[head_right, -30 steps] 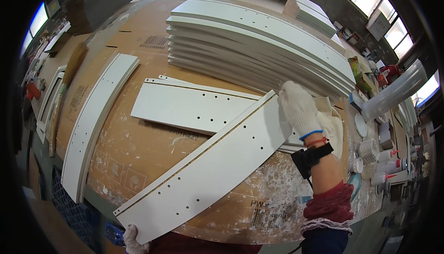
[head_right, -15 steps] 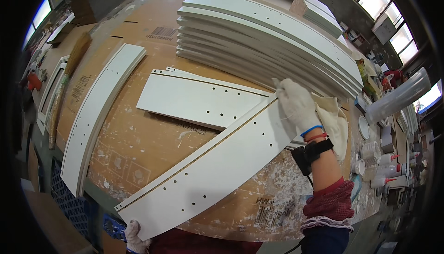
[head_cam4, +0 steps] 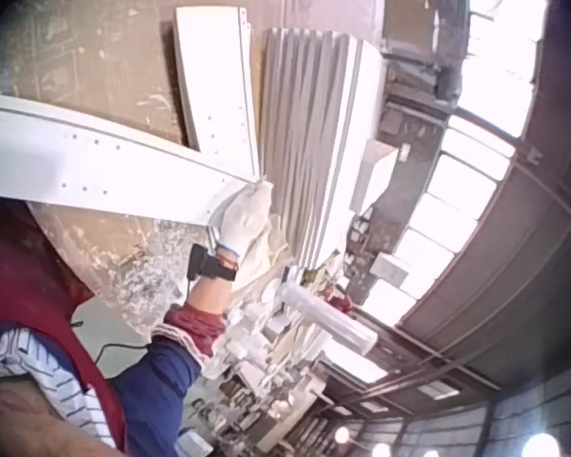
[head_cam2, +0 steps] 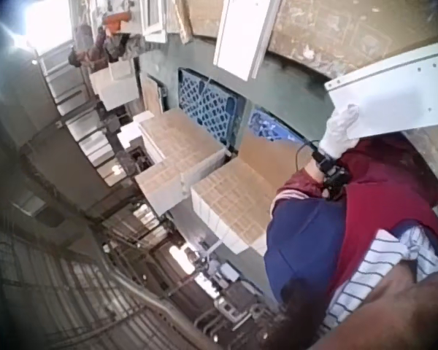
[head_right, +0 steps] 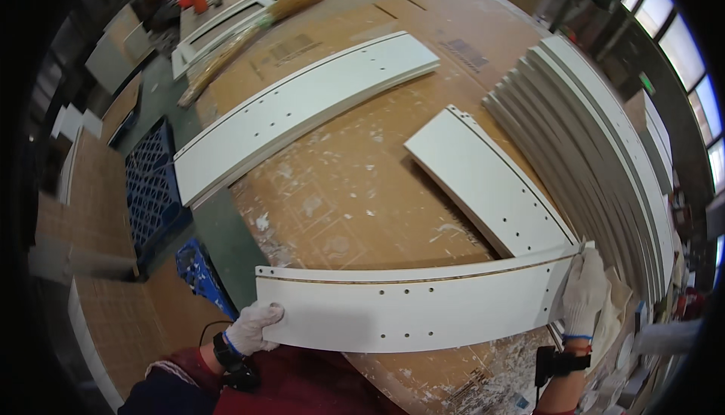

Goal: The person sands the edges and surfaces of white rectangular wooden panels using a sanding block. They handle the panels one at a time, flipping them over to sand different sides, and place the finished pieces into a stack on the workbench.

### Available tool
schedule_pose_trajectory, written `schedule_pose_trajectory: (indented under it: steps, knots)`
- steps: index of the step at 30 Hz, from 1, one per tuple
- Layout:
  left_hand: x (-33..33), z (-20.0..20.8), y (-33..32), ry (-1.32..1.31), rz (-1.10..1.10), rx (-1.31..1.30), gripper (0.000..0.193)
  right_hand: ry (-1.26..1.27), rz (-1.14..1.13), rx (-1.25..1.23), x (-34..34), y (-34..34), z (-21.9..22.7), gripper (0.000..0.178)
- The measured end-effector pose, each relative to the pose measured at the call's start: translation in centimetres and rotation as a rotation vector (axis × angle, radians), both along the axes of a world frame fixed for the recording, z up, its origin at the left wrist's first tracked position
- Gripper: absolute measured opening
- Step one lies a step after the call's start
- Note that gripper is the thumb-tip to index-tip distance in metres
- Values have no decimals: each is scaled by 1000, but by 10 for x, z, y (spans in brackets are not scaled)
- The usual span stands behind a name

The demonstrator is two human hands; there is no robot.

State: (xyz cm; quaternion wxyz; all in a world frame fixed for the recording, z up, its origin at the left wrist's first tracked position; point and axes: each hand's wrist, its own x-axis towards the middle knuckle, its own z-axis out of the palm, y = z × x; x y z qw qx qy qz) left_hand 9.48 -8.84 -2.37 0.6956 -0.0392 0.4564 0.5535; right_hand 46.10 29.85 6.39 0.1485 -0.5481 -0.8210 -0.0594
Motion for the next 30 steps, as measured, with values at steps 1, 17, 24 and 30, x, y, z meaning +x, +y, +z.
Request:
schedule_pose_trajectory:
  steps: [1,17,24,30]
  knots:
    - [2,-13,-5,-4,31,-22,31,-46,10,3,-17,-15,-4,15]
    - [25,-66,-7,1334,-19,645,59,-41,1025,-474,-323,-293,-32,11]
    - [15,-21,8,1655,-16,481,40,368,803,-575,-252,-255,-7,20]
    - [8,-7,10,1864,-193,528,43,79,406,-16,-163,-205,-31,7]
